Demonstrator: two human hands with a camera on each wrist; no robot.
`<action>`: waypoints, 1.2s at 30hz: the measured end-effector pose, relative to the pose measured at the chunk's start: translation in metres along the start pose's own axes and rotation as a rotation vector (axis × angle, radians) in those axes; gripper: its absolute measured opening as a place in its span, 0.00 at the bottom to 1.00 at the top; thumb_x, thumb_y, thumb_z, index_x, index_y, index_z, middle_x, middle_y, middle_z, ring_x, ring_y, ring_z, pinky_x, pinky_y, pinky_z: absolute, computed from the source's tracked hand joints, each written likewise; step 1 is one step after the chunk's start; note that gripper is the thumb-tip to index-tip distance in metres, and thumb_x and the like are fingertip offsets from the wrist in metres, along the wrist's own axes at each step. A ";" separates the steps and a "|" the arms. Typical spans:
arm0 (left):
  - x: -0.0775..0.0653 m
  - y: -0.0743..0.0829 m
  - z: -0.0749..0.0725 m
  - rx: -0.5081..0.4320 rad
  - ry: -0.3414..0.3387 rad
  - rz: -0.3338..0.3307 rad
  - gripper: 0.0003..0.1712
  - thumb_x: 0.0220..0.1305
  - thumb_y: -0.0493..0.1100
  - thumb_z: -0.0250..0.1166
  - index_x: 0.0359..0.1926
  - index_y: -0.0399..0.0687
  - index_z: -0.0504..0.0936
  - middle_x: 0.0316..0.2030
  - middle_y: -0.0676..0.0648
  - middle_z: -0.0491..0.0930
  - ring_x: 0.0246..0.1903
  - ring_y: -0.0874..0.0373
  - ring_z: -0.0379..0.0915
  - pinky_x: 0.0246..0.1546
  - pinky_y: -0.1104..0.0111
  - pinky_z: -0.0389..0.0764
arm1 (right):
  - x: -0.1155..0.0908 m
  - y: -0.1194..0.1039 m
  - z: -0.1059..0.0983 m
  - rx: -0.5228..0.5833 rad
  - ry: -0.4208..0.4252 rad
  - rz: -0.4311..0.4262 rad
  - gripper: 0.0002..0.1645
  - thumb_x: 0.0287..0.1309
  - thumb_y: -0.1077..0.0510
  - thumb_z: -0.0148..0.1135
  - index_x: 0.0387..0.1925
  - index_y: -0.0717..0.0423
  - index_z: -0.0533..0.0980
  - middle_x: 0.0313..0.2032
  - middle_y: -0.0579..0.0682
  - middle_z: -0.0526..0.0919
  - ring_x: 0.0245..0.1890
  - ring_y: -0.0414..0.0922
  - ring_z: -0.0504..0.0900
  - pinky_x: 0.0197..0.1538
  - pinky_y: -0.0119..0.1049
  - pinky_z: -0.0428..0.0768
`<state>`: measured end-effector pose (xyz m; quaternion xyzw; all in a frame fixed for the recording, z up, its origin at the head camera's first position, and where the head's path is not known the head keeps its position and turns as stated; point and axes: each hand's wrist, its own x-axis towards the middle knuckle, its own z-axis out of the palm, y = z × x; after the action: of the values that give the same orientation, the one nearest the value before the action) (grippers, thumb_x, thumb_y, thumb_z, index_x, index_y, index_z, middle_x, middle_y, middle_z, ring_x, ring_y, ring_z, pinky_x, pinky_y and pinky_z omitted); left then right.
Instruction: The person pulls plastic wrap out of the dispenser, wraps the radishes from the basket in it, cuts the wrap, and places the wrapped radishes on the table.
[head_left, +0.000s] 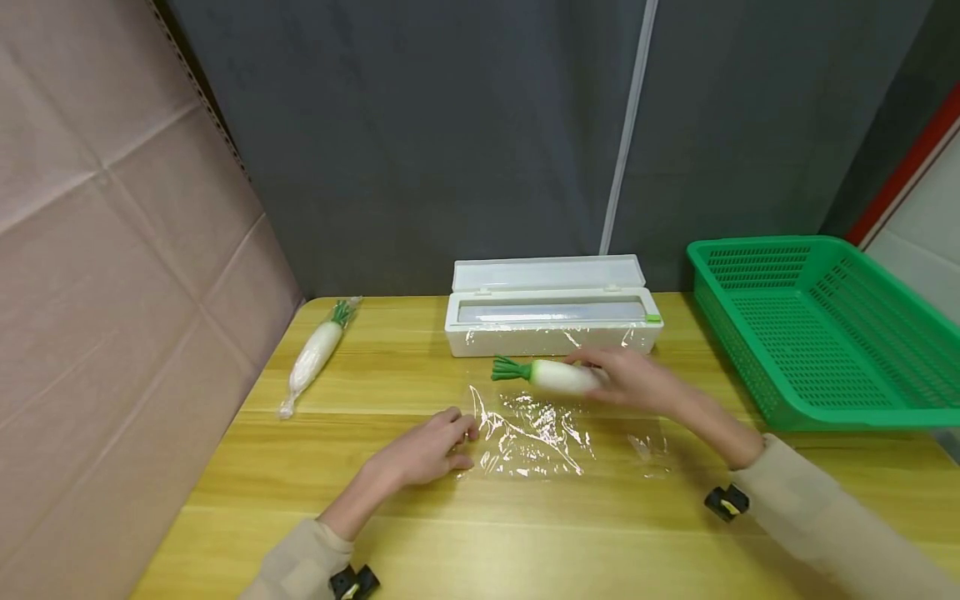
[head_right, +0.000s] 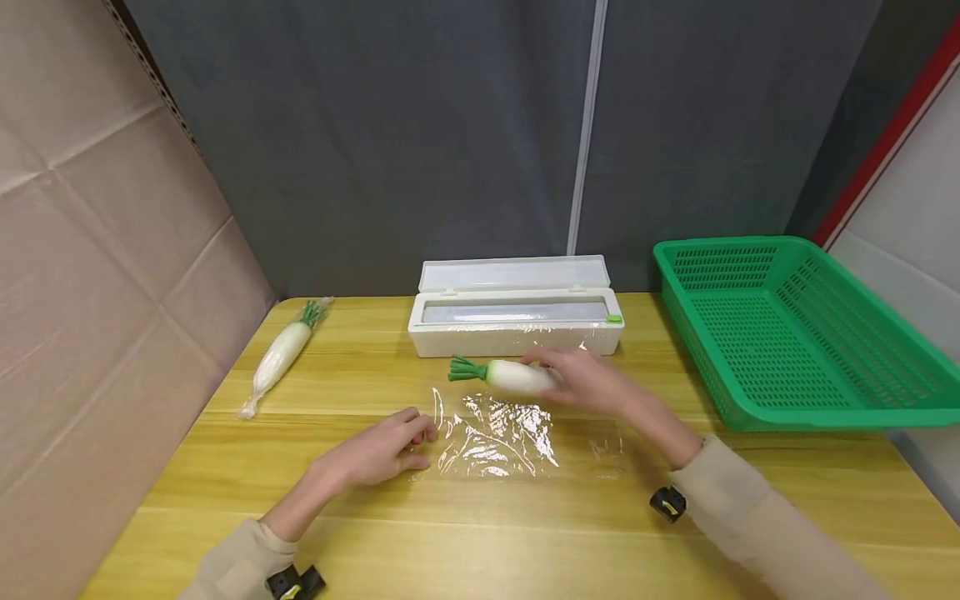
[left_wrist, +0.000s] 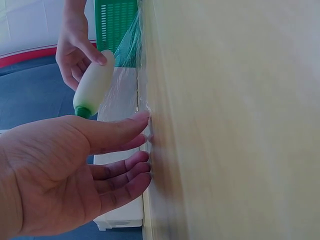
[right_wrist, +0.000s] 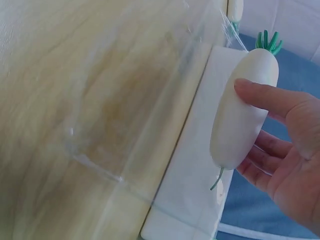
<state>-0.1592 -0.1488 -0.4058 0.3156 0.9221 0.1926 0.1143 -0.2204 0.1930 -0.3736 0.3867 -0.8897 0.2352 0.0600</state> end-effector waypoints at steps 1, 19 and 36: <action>0.000 0.000 0.000 -0.002 -0.001 -0.002 0.15 0.65 0.43 0.70 0.50 0.45 0.78 0.43 0.50 0.74 0.38 0.59 0.71 0.42 0.67 0.79 | 0.001 -0.001 0.002 0.001 -0.012 0.004 0.31 0.48 0.64 0.79 0.56 0.58 0.79 0.48 0.58 0.86 0.46 0.56 0.84 0.48 0.53 0.83; 0.001 -0.003 -0.001 -0.016 0.003 -0.014 0.14 0.66 0.42 0.70 0.50 0.45 0.78 0.42 0.51 0.74 0.39 0.60 0.72 0.43 0.66 0.80 | 0.002 0.000 0.024 0.008 -0.139 0.069 0.28 0.55 0.62 0.75 0.59 0.56 0.79 0.49 0.55 0.84 0.47 0.51 0.82 0.49 0.50 0.82; 0.002 -0.002 -0.003 0.014 0.011 0.006 0.13 0.66 0.41 0.70 0.49 0.45 0.79 0.40 0.51 0.73 0.37 0.59 0.71 0.41 0.66 0.79 | -0.004 0.002 0.026 0.008 -0.076 0.092 0.29 0.60 0.61 0.72 0.62 0.62 0.76 0.58 0.59 0.80 0.58 0.59 0.78 0.59 0.56 0.77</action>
<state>-0.1631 -0.1494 -0.4040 0.3182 0.9230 0.1884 0.1066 -0.2174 0.1850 -0.3985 0.3540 -0.9073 0.2265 0.0138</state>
